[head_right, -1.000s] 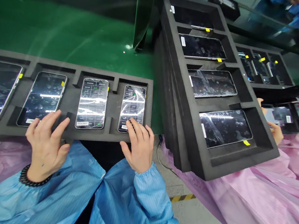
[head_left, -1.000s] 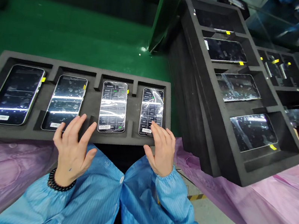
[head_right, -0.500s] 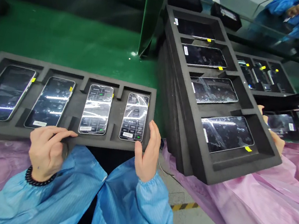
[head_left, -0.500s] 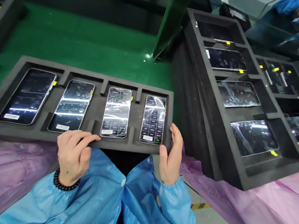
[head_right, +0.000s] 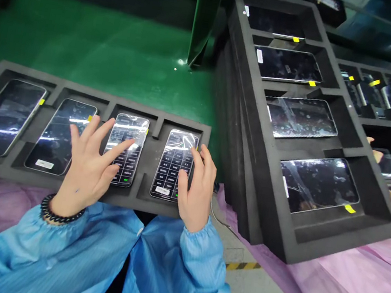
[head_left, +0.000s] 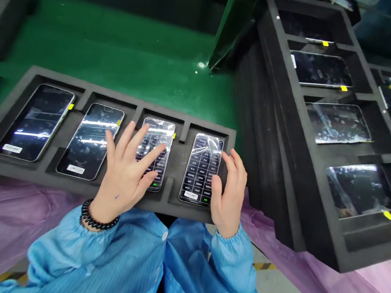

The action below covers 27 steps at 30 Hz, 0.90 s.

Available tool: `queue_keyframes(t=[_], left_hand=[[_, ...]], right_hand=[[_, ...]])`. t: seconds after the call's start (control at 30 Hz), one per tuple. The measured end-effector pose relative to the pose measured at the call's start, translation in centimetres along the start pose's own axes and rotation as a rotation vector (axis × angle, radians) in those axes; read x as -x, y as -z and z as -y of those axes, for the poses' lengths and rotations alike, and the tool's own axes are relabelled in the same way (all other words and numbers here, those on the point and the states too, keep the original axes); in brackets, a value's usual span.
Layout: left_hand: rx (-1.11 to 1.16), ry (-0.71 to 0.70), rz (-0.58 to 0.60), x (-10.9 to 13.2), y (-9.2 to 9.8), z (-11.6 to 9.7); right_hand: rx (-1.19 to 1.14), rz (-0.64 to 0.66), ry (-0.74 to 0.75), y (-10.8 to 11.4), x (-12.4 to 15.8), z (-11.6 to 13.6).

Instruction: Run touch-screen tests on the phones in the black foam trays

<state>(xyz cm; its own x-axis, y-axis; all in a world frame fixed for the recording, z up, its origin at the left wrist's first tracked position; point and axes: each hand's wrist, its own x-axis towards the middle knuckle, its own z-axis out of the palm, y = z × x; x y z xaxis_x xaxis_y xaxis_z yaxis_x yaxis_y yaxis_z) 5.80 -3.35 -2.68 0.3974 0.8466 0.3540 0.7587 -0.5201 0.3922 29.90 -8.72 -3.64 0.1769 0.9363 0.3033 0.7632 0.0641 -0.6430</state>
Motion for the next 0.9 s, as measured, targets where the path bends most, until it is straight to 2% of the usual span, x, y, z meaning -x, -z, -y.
queue_keyframes(t=[0.07,0.17,0.3,0.43,0.6,0.9], left_hand=[[-0.013,0.040,0.057,0.2,-0.1,0.1],[-0.010,0.058,0.042,1.0,0.0,0.1],[-0.018,0.012,0.025,1.6,0.2,-0.1],[-0.033,0.014,0.041,1.9,0.4,-0.1],[-0.036,0.019,0.042,1.9,0.4,0.1],[-0.062,0.036,0.029,2.1,0.7,0.0]], right_hand=[[0.009,-0.018,0.003,-0.2,0.0,0.0],[-0.011,-0.098,0.002,-0.4,0.9,-0.4],[-0.056,-0.210,0.005,-0.7,2.1,-0.9],[-0.011,-0.277,-0.001,-0.8,2.3,-0.8],[0.108,-0.228,-0.010,-0.5,1.8,-0.4],[0.123,-0.164,0.009,-0.4,1.4,-0.3]])
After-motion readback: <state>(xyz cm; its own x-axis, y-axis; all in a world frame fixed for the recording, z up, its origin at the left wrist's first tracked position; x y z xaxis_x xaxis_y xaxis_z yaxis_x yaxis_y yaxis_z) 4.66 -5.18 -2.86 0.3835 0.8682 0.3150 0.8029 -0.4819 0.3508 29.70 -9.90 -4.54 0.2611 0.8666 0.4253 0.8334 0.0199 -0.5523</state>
